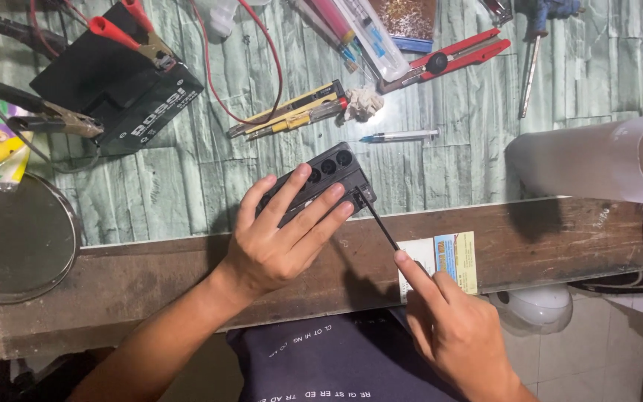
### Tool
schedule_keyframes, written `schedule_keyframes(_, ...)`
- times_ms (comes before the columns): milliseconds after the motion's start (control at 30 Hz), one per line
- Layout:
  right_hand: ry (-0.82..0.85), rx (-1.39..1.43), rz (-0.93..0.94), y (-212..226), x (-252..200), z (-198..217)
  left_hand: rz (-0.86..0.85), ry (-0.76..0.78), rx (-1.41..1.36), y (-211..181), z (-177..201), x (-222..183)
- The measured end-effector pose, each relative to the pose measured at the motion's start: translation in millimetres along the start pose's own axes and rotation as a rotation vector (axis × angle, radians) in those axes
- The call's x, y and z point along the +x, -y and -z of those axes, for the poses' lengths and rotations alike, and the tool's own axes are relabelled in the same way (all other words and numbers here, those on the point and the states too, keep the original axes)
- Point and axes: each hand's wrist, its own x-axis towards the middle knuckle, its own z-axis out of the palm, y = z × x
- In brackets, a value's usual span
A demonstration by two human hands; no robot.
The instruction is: Refilling a lead-acid battery cells with fluid using a syringe.
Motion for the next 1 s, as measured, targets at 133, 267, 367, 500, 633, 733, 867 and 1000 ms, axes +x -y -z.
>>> schedule_keyframes(133, -0.013, 0.002, -0.005, -1, -4, -3, 0.0, 0.003, -0.02, 0, 1, 0)
schedule_keyframes(267, 0.015, -0.01, -0.042, 0, -7, 0, 0.013, 0.0, -0.023, 0, 1, 1)
schedule_keyframes(367, 0.014, 0.001, -0.048, 1, -5, -1, 0.013, -0.001, -0.026, 0, 1, 0)
schedule_keyframes(500, -0.003, 0.006, -0.034, -1, -9, -1, 0.016, -0.006, -0.033, -1, 0, 1)
schedule_keyframes(633, 0.0, 0.002, -0.035, 0, -6, -2, 0.009, 0.003, -0.027, -1, 3, 1)
schedule_keyframes(733, 0.006, 0.015, -0.02, -1, -7, 1, 0.016, 0.007, -0.018, -1, 2, 4)
schedule_keyframes(867, 0.005, 0.03, -0.023, -1, -6, -2, 0.009, -0.014, -0.009, 0, 1, 0)
schedule_keyframes(1000, -0.003, 0.02, -0.051, 0, -11, -3, 0.009, -0.007, -0.018, 0, 3, 2)
